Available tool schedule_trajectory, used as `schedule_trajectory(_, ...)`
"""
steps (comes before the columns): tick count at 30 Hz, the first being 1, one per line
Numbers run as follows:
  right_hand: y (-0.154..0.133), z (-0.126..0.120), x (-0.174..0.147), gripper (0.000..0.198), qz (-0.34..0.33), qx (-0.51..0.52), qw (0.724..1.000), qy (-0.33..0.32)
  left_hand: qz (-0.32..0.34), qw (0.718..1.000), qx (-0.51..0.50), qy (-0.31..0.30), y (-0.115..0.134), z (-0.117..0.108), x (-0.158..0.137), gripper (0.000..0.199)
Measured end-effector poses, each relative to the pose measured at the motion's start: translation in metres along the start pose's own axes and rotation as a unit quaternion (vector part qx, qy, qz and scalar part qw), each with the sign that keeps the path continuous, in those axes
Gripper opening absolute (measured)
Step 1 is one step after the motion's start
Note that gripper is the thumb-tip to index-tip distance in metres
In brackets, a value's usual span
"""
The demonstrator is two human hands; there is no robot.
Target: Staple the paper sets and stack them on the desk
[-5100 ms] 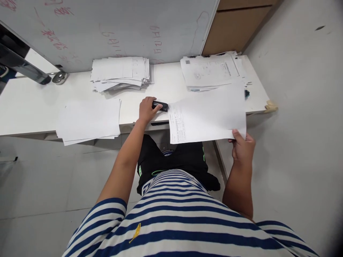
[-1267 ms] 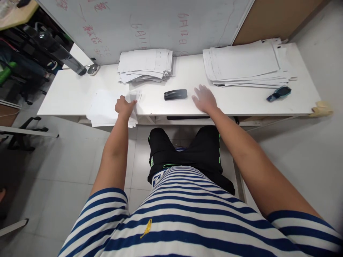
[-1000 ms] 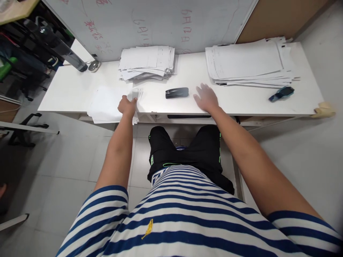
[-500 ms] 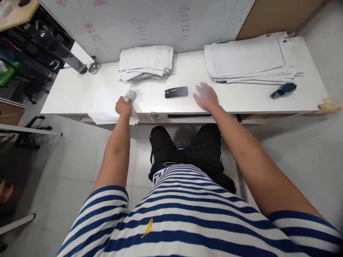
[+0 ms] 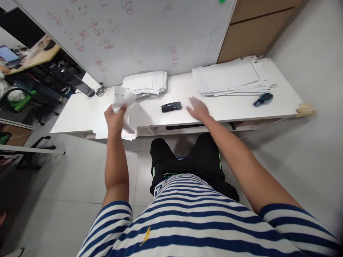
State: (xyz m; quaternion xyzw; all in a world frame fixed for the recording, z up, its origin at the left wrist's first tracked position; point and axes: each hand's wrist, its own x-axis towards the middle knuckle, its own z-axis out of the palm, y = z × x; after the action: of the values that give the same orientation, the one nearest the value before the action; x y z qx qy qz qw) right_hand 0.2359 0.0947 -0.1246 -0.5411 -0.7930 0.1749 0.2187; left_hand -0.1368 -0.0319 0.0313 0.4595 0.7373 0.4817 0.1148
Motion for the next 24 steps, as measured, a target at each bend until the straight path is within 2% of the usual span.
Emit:
schedule_trajectory(2, -0.011, -0.006, -0.009, 0.076, -0.007, 0.051, 0.998, 0.029, 0.0, 0.99, -0.142, -0.005, 0.026, -0.016, -0.02, 0.047)
schedule_trajectory(4, -0.027, -0.015, -0.021, 0.088, -0.013, 0.134, 0.989, 0.063, -0.007, 0.972, -0.233, -0.039, 0.044, -0.029, -0.037, 0.05)
schedule_trajectory(7, -0.053, -0.038, -0.037, 0.106, -0.051, 0.269, 0.959, 0.069, -0.029, 0.957, -0.273, -0.088, 0.053, -0.038, -0.049, 0.046)
schedule_trajectory(11, -0.07, -0.079, -0.053, 0.115, -0.06, 0.405, 0.912, 0.03, -0.031, 0.946, -0.282, -0.155, 0.04, -0.025, -0.043, 0.059)
schedule_trajectory(14, -0.065, -0.098, -0.064, 0.096, -0.023, 0.516, 0.855, -0.049, -0.075, 0.943, -0.252, -0.205, 0.031, -0.006, -0.038, 0.066)
schedule_trajectory(16, -0.059, -0.103, -0.071, 0.074, 0.016, 0.55, 0.832, -0.076, -0.099, 0.947, -0.232, -0.199, 0.03, 0.005, -0.04, 0.065)
schedule_trajectory(18, -0.054, -0.104, -0.076, 0.056, 0.048, 0.555, 0.829, -0.052, -0.104, 0.953, -0.227, -0.174, 0.03, 0.014, -0.042, 0.069)
schedule_trajectory(20, -0.051, -0.103, -0.079, 0.048, 0.075, 0.549, 0.833, -0.005, -0.095, 0.951, -0.235, -0.175, 0.029, 0.022, -0.045, 0.081)
schedule_trajectory(22, -0.048, -0.103, -0.081, 0.046, 0.101, 0.537, 0.836, 0.038, -0.084, 0.942, -0.256, -0.199, 0.025, 0.03, -0.046, 0.094)
schedule_trajectory(24, -0.045, -0.104, -0.082, 0.046, 0.117, 0.519, 0.844, 0.06, -0.09, 0.93, -0.263, -0.24, 0.02, 0.038, -0.047, 0.091)
